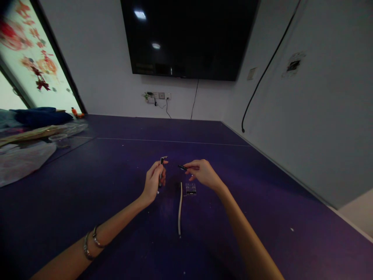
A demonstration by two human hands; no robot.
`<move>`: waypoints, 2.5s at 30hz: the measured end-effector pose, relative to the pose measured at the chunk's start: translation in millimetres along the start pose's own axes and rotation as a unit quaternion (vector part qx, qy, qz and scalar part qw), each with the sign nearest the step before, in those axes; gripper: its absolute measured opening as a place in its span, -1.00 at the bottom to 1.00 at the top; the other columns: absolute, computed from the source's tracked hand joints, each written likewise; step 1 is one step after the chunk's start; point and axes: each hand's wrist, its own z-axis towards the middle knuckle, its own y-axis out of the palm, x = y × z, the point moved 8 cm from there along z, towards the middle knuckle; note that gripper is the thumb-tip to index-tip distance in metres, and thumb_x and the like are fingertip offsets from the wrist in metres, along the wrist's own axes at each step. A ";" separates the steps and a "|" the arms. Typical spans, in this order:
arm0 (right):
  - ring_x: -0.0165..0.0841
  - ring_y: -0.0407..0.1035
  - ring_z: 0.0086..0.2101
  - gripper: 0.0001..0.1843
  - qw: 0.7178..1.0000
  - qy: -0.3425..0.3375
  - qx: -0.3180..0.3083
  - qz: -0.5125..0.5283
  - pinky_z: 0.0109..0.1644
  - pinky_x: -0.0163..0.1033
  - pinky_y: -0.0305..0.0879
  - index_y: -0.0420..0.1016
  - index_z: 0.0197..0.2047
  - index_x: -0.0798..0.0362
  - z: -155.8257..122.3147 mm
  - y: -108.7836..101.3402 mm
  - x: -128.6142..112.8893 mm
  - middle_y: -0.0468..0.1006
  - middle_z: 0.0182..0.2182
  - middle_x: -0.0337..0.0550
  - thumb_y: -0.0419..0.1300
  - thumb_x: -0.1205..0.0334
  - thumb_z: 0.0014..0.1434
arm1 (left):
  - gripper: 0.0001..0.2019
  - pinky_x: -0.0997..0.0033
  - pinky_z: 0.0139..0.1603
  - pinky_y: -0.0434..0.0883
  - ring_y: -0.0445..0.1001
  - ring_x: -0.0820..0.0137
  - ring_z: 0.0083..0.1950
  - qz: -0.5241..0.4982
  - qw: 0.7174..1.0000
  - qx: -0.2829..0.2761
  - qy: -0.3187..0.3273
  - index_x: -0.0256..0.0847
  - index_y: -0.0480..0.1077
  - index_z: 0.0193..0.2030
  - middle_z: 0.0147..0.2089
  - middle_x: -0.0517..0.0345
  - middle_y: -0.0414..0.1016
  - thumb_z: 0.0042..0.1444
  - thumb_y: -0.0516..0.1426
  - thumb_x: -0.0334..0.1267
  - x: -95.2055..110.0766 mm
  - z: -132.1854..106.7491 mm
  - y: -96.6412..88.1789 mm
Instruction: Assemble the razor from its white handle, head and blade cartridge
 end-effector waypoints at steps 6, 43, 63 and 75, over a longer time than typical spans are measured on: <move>-0.31 0.47 -0.33 -0.76 1.000 -0.024 0.017 0.008 -0.45 -0.29 0.51 0.57 -0.25 0.15 6.8 -0.9 -14.2 0.54 -0.36 -0.09 0.19 0.31 -0.03 | -0.77 0.56 -0.52 0.26 0.25 0.55 -0.52 0.038 0.999 -0.009 0.033 -0.22 0.29 -0.16 -0.41 0.23 0.27 0.20 -0.04 -0.12 1.1 -13.7 9.3; -0.35 0.46 -0.38 -0.77 0.996 -0.081 -0.020 -0.045 -0.46 -0.31 0.50 0.58 -0.26 0.13 -10.7 12.9 -45.4 0.51 -0.29 -0.06 0.15 0.29 0.03 | -0.80 0.47 -0.43 0.40 0.47 0.46 -0.43 0.080 0.982 -0.167 0.033 -0.24 0.20 -0.19 -0.32 0.10 0.45 0.17 0.06 -0.16 -14.2 -31.6 36.7; -0.41 0.45 -0.41 -0.79 0.990 -0.098 -0.036 -0.097 -0.45 -0.36 0.45 0.54 -0.29 0.15 -13.8 15.7 -49.2 0.52 -0.30 -0.08 0.08 0.36 0.06 | -0.84 0.48 -0.43 0.41 0.49 0.46 -0.45 0.066 0.982 -0.170 0.041 -0.24 0.23 -0.22 -0.35 0.13 0.45 0.16 0.07 -0.20 -15.9 -32.0 37.5; -0.47 0.45 -0.54 -0.76 0.982 -0.099 -0.045 -0.153 -0.46 -0.37 0.37 0.53 -0.26 0.15 -14.6 16.3 -50.8 0.55 -0.30 -0.10 0.06 0.37 0.08 | -0.86 0.47 -0.43 0.40 0.48 0.46 -0.47 0.060 0.984 -0.167 0.033 -0.24 0.22 -0.23 -0.36 0.14 0.46 0.16 0.07 -0.22 -20.8 -31.1 37.1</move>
